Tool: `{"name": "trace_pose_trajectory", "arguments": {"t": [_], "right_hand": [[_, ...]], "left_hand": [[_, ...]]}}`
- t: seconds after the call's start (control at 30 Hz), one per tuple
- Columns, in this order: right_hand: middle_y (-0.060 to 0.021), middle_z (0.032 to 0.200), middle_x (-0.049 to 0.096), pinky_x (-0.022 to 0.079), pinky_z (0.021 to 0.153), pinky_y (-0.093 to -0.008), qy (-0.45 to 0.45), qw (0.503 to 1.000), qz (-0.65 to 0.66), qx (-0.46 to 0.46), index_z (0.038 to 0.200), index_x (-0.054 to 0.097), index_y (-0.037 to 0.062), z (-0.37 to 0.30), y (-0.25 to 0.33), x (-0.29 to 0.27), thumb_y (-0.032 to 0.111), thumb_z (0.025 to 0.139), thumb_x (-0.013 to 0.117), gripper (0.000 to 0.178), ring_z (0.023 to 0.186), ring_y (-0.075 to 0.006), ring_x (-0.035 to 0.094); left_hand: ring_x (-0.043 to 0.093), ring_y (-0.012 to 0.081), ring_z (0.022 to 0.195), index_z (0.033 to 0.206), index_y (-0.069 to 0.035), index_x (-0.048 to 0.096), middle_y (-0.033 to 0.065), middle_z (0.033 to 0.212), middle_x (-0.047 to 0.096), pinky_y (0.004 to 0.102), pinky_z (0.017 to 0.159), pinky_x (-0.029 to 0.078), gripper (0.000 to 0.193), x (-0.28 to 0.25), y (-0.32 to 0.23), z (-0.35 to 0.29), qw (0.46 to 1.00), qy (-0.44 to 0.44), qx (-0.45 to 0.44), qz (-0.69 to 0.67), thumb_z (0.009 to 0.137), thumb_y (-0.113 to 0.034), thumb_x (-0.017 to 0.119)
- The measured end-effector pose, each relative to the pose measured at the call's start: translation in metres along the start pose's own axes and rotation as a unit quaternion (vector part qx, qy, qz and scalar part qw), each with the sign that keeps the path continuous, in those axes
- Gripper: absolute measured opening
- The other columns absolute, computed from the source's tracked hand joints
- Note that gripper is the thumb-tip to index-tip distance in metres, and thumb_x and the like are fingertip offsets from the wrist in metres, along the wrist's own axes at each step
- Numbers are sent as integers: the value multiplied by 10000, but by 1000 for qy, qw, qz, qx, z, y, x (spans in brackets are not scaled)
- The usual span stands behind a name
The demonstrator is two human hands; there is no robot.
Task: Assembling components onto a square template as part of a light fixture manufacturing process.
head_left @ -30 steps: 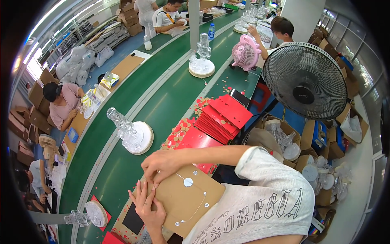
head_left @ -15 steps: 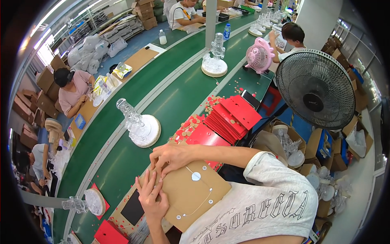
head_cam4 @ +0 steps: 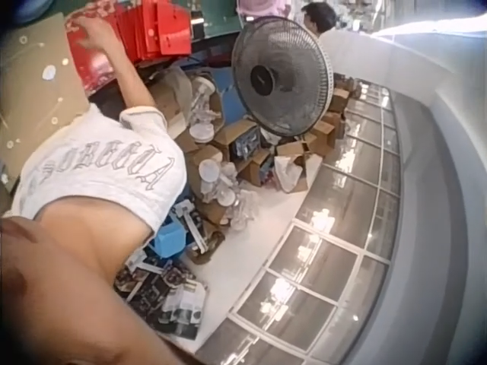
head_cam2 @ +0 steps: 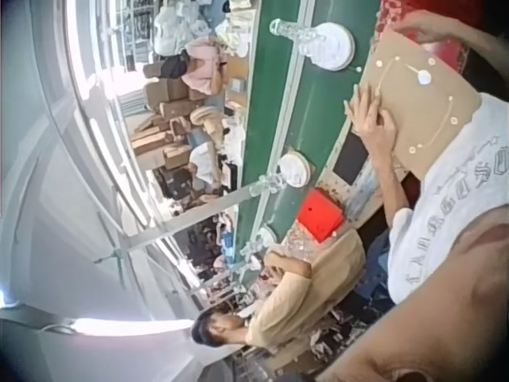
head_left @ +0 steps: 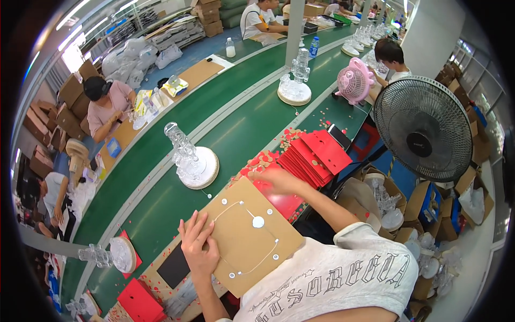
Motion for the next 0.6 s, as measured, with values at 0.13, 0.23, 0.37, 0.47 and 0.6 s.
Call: {"name": "trace_pose_trajectory", "arguments": {"t": [0.13, 0.23, 0.37, 0.47, 0.6], "right_hand": [[-198, 1317, 633, 498, 1011, -443, 30, 987, 57, -149, 1356, 587, 31, -77, 0, 80, 167, 826, 735, 567, 1194, -363, 622], [-196, 1313, 634, 496, 1012, -445, 40, 988, 69, -133, 1353, 590, 36, -87, -2, 94, 164, 814, 743, 574, 1192, -363, 620], [-192, 1308, 636, 493, 1015, -447, 30, 989, 79, -125, 1350, 593, 41, -71, 2, 107, 160, 799, 753, 585, 1189, -364, 619], [-190, 1304, 637, 491, 1016, -449, -4, 992, 60, -109, 1347, 595, 46, -67, -6, 85, 157, 788, 760, 593, 1187, -365, 617], [-186, 1298, 639, 489, 1018, -451, -50, 994, 52, -81, 1343, 598, 52, -56, -20, 50, 153, 773, 770, 604, 1184, -366, 616]], "left_hand": [[577, 347, 1304, 1022, -28, 758, 134, 1260, 691, 609, 1147, 336, 321, 6, -4, 9, 999, 29, 28, 34, 751, 78, 622], [568, 336, 1314, 998, -10, 768, 135, 1259, 696, 585, 1157, 335, 323, 12, -22, 24, 999, 30, 27, 23, 753, 89, 583], [590, 349, 1286, 1009, 5, 758, 148, 1241, 704, 543, 1140, 368, 311, 18, -12, 25, 999, 16, 11, -36, 766, 77, 577], [625, 304, 1212, 1069, 25, 735, 206, 1216, 698, 436, 1094, 426, 289, 4, 8, 32, 945, -205, -34, -251, 874, 13, 522], [607, 267, 1217, 1178, 82, 662, 192, 1245, 680, 380, 1102, 405, 344, -20, 53, 45, 873, -355, -168, -289, 937, -61, 463]]}}
Point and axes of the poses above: each hand's wrist, its own z-axis towards the middle knuckle, its own x-axis out of the palm, y = z × x, the point moved 4 cm from there along z, towards the middle knuckle
